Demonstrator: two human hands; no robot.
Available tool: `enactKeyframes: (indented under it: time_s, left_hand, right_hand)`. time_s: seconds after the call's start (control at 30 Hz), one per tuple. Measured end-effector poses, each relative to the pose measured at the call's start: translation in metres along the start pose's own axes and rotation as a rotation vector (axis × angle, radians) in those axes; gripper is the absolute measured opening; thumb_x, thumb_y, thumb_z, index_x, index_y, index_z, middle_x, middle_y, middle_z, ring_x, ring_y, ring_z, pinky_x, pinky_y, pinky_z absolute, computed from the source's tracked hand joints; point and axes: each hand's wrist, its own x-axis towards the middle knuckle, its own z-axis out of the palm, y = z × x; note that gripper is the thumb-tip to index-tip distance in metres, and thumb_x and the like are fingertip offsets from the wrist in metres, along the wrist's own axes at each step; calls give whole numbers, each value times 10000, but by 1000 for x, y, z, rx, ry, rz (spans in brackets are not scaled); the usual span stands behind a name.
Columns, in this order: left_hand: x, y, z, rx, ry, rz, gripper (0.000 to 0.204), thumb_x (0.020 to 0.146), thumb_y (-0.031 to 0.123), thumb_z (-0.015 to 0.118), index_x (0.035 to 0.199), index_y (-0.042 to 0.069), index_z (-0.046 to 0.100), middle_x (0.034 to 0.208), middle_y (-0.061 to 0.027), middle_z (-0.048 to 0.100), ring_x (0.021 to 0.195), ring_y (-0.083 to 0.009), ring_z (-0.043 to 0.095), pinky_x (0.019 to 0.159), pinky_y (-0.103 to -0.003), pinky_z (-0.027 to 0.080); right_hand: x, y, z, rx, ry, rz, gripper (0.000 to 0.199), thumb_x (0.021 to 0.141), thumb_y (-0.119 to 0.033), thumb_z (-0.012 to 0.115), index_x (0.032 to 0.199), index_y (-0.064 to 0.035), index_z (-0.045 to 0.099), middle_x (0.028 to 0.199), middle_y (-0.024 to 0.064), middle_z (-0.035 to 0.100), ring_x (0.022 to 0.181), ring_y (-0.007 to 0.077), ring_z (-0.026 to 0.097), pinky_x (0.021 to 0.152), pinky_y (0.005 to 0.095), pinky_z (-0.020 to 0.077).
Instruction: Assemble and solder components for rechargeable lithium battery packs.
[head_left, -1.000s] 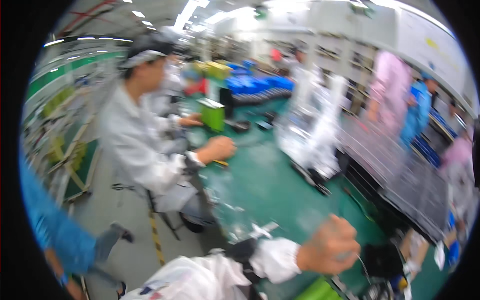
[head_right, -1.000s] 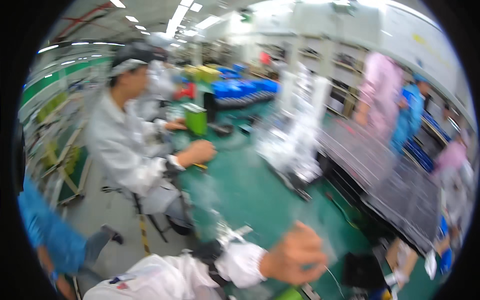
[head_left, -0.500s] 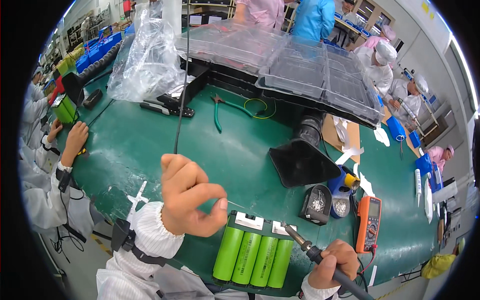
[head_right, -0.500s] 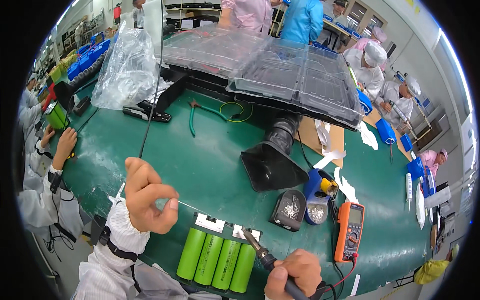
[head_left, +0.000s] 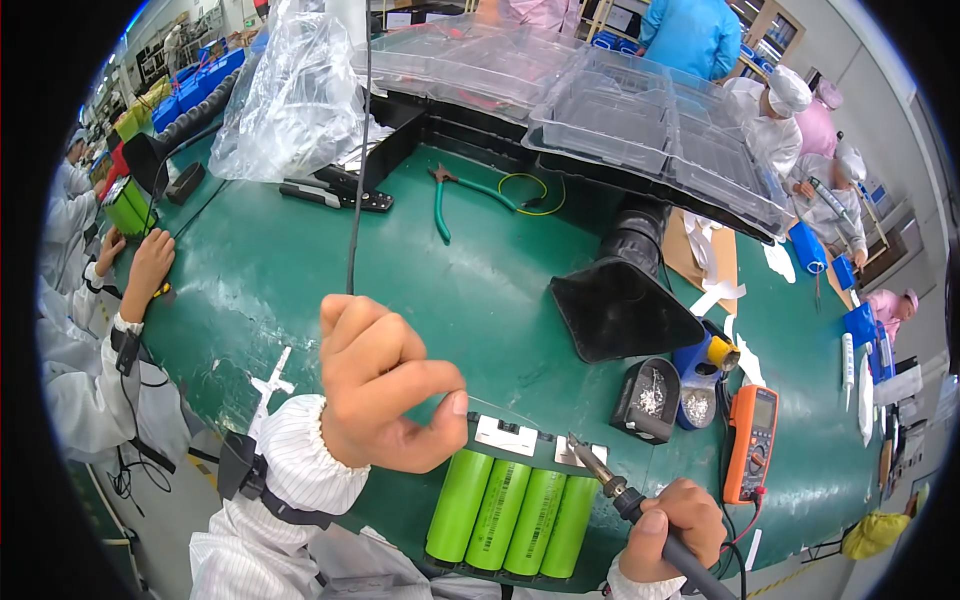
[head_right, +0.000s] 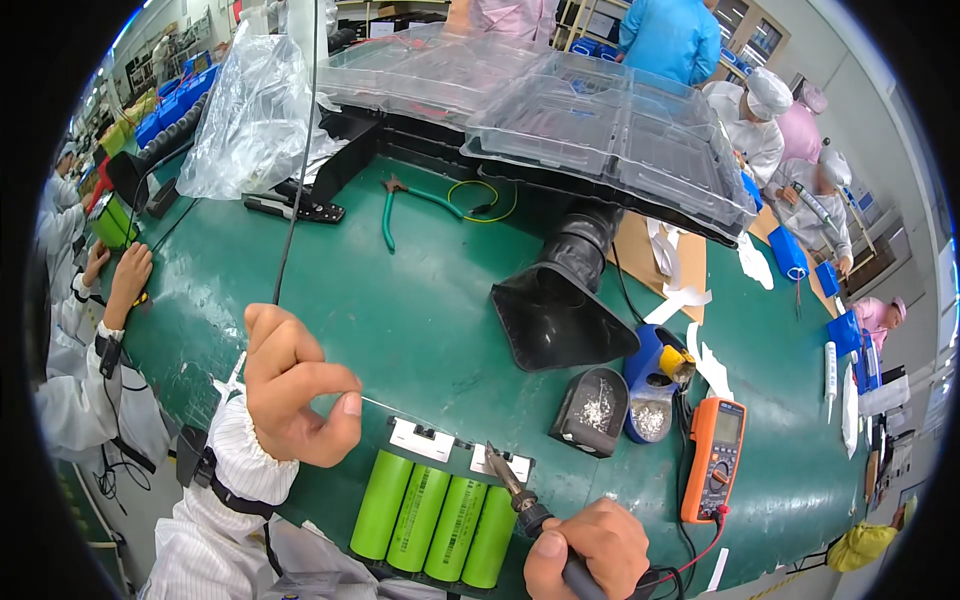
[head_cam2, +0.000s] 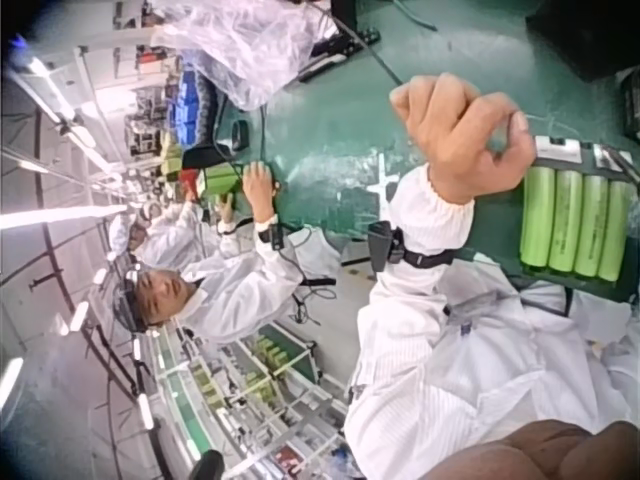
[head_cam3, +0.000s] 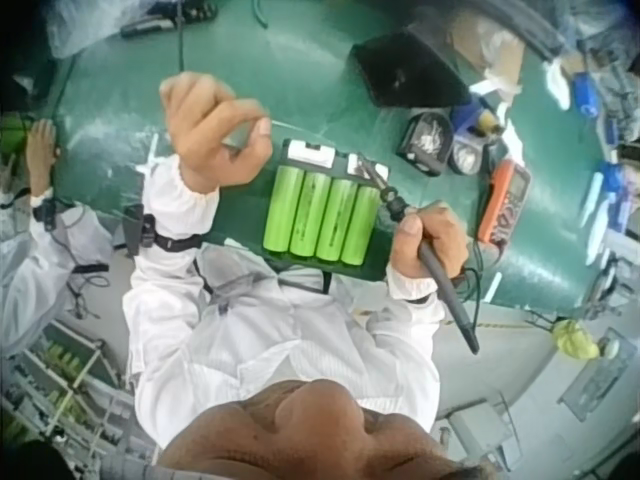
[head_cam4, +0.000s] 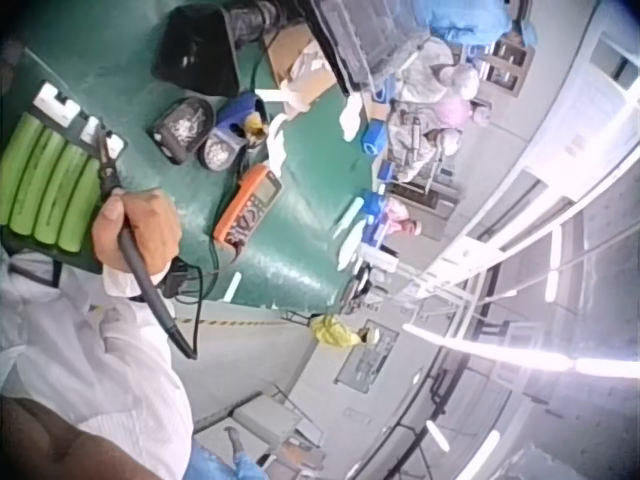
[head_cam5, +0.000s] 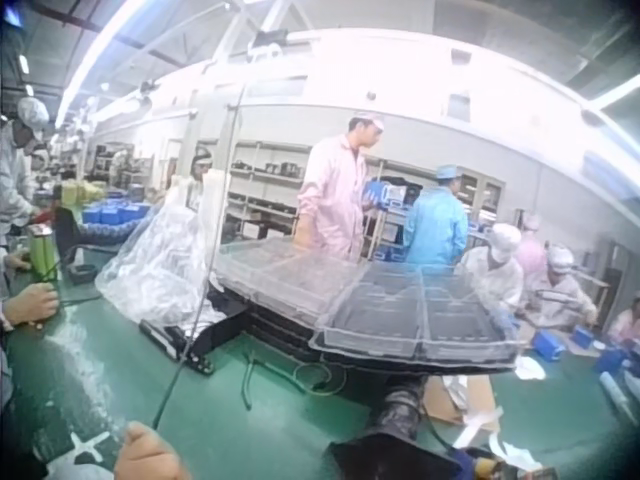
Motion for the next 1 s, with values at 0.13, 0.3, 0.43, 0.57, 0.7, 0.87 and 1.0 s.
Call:
enactKeyframes:
  time_s: [0.13, 0.3, 0.43, 0.57, 0.7, 0.87, 1.0]
  left_hand:
    - [-1, 0, 1, 1, 1, 3, 170, 543, 119, 628, 711, 143, 632, 671, 6, 380, 677, -202, 375, 688, -353, 275]
    - [1, 1, 2, 1, 26, -1, 157, 527, 142, 650, 682, 159, 632, 652, 20, 390, 647, -193, 383, 680, -345, 272]
    - [3, 3, 4, 4, 39, -1, 145, 518, 161, 671, 655, 179, 629, 634, 35, 398, 619, -182, 393, 675, -338, 272]
    - [3, 4, 3, 8, 37, 0, 145, 519, 157, 672, 654, 184, 627, 633, 38, 395, 620, -180, 395, 677, -337, 275]
    - [2, 4, 4, -1, 32, -1, 144, 523, 154, 672, 657, 183, 627, 634, 39, 394, 622, -176, 395, 680, -337, 277]
    - [2, 4, 5, -7, 27, 10, 136, 536, 153, 673, 660, 180, 627, 635, 41, 391, 620, -173, 393, 682, -336, 277]
    - [0, 4, 5, -7, 27, 7, 132, 546, 149, 673, 667, 179, 629, 634, 41, 386, 618, -174, 389, 681, -335, 275]
  right_hand:
    - [0, -2, 4, -20, 49, -15, 307, 843, -227, 689, 698, -29, 504, 566, 65, 494, 453, 150, 451, 448, 281, 337]
    - [2, 0, -2, 2, -43, -29, 300, 838, -217, 688, 696, -26, 506, 560, 67, 491, 451, 151, 450, 449, 282, 345]
    - [0, -4, 2, -20, 15, -20, 294, 837, -210, 684, 697, -25, 505, 557, 71, 493, 446, 152, 448, 444, 281, 345]
    - [0, -5, 3, -27, 21, -22, 286, 835, -196, 675, 694, -20, 500, 553, 78, 496, 442, 153, 446, 438, 282, 345]
    - [1, -4, 3, -32, 20, -37, 275, 834, -181, 664, 692, -18, 494, 560, 81, 498, 441, 153, 442, 438, 284, 349]
    - [-2, -5, 4, -38, 50, -17, 266, 830, -170, 658, 692, -20, 487, 573, 83, 504, 441, 154, 443, 440, 286, 355]
    - [0, -5, 5, -37, 18, -20, 269, 832, -174, 653, 689, -25, 481, 568, 80, 498, 439, 158, 448, 437, 289, 359]
